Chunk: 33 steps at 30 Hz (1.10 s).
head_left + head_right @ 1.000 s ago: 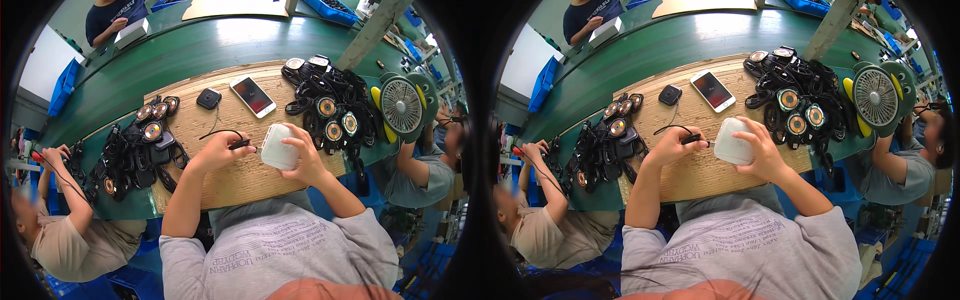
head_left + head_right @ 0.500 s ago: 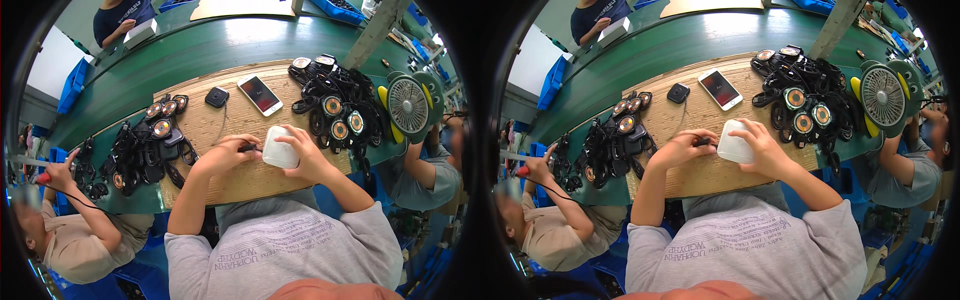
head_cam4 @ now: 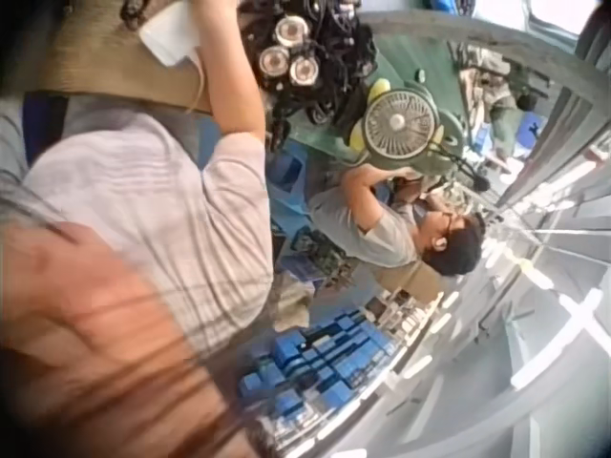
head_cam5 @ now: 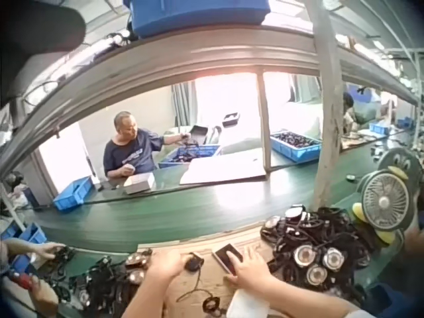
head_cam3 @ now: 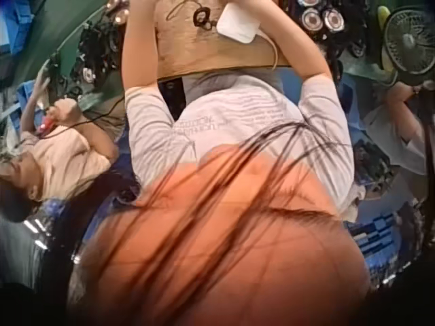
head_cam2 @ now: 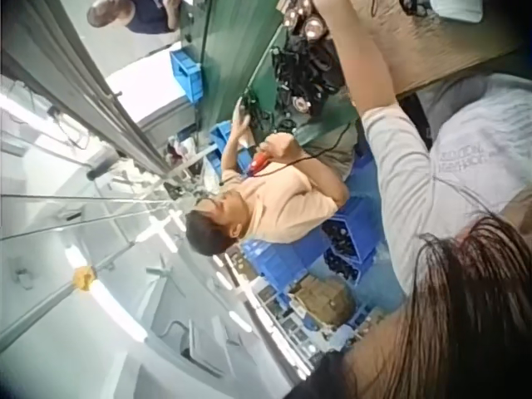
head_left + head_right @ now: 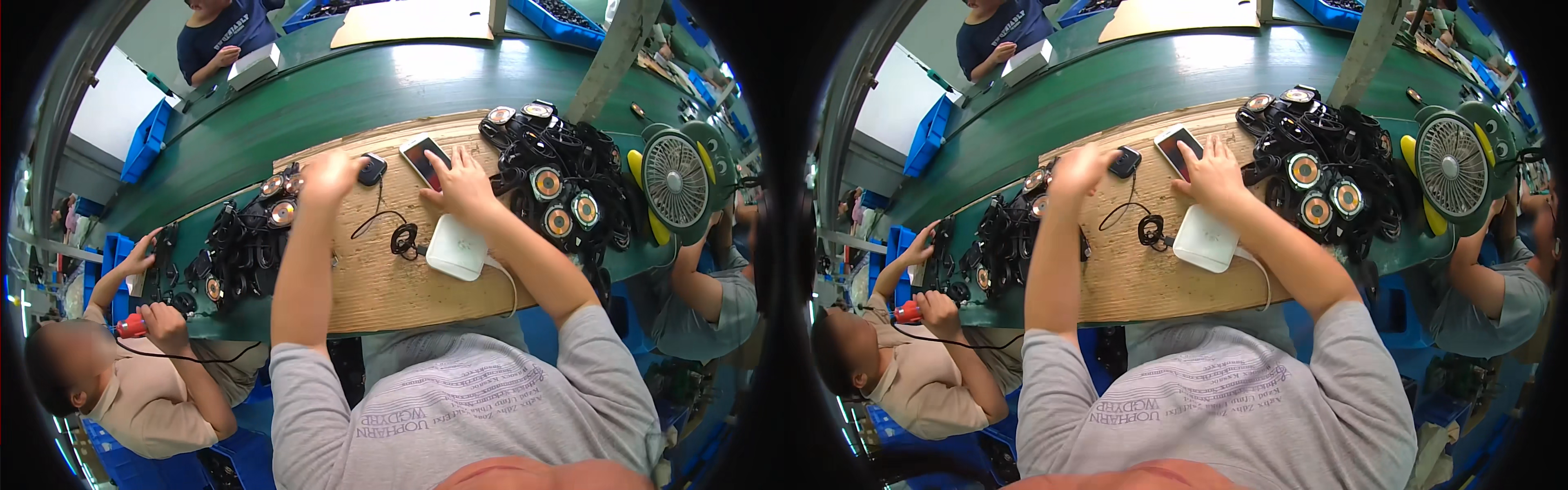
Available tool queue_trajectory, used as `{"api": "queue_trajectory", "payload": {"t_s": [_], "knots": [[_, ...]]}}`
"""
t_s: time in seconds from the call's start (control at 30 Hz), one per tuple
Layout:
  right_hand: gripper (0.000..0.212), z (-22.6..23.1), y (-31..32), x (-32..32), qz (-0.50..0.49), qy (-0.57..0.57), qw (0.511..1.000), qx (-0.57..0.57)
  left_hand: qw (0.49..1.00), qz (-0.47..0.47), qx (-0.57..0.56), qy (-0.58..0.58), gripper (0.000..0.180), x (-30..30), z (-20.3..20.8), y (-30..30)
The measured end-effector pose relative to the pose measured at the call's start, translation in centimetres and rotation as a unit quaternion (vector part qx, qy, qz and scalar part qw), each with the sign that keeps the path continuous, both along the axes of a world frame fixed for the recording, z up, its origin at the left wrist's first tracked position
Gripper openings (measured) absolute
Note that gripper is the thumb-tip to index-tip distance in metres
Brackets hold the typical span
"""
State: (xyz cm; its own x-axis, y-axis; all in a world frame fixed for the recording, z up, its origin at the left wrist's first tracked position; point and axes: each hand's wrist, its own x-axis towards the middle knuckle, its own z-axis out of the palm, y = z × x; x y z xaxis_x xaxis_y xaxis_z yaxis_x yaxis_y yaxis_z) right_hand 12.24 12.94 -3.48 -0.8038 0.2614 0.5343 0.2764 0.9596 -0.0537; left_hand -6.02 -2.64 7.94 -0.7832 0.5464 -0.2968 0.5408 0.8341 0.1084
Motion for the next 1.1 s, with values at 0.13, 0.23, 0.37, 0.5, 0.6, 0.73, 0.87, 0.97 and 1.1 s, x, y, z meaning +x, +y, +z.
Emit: {"api": "queue_trajectory", "payload": {"t_s": [0.13,0.23,0.37,0.5,0.6,0.73,0.87,0.97,1.1], "knots": [[0.051,0.8,0.0,-0.5,-0.001,-0.023,0.999,-0.043,0.981,-0.007,-0.041,0.189,0.064,1.5,-5.4,5.6],[0.047,1.5,0.7,0.2,0.007,-0.054,0.992,-0.117,0.967,-0.042,-0.017,0.252,0.060,3.4,-6.7,6.4],[0.044,0.6,1.9,0.7,0.030,0.025,0.974,-0.223,0.961,-0.124,0.098,0.228,0.052,5.5,-6.2,4.8],[0.048,4.3,0.6,1.2,0.062,0.088,0.906,-0.408,0.939,-0.106,0.298,0.134,0.046,5.5,-6.9,2.5],[0.051,4.5,0.0,0.9,0.117,0.138,0.874,-0.450,0.880,-0.082,0.463,-0.071,0.043,5.3,-7.5,1.9],[0.057,4.1,-0.5,0.3,0.252,0.218,0.856,-0.395,0.552,-0.006,0.636,-0.540,0.040,4.8,-8.7,1.7],[0.064,4.1,-0.9,-0.4,0.225,0.195,0.927,-0.226,0.449,-0.004,0.598,-0.663,0.037,3.7,-11.0,1.2],[0.066,3.8,-1.0,-0.6,0.231,0.182,0.928,-0.228,0.436,-0.001,0.602,-0.669,0.037,3.7,-11.2,1.2],[0.067,3.4,-1.2,-0.9,0.237,0.170,0.928,-0.232,0.424,-0.003,0.604,-0.675,0.039,3.3,-11.7,1.0]]}}
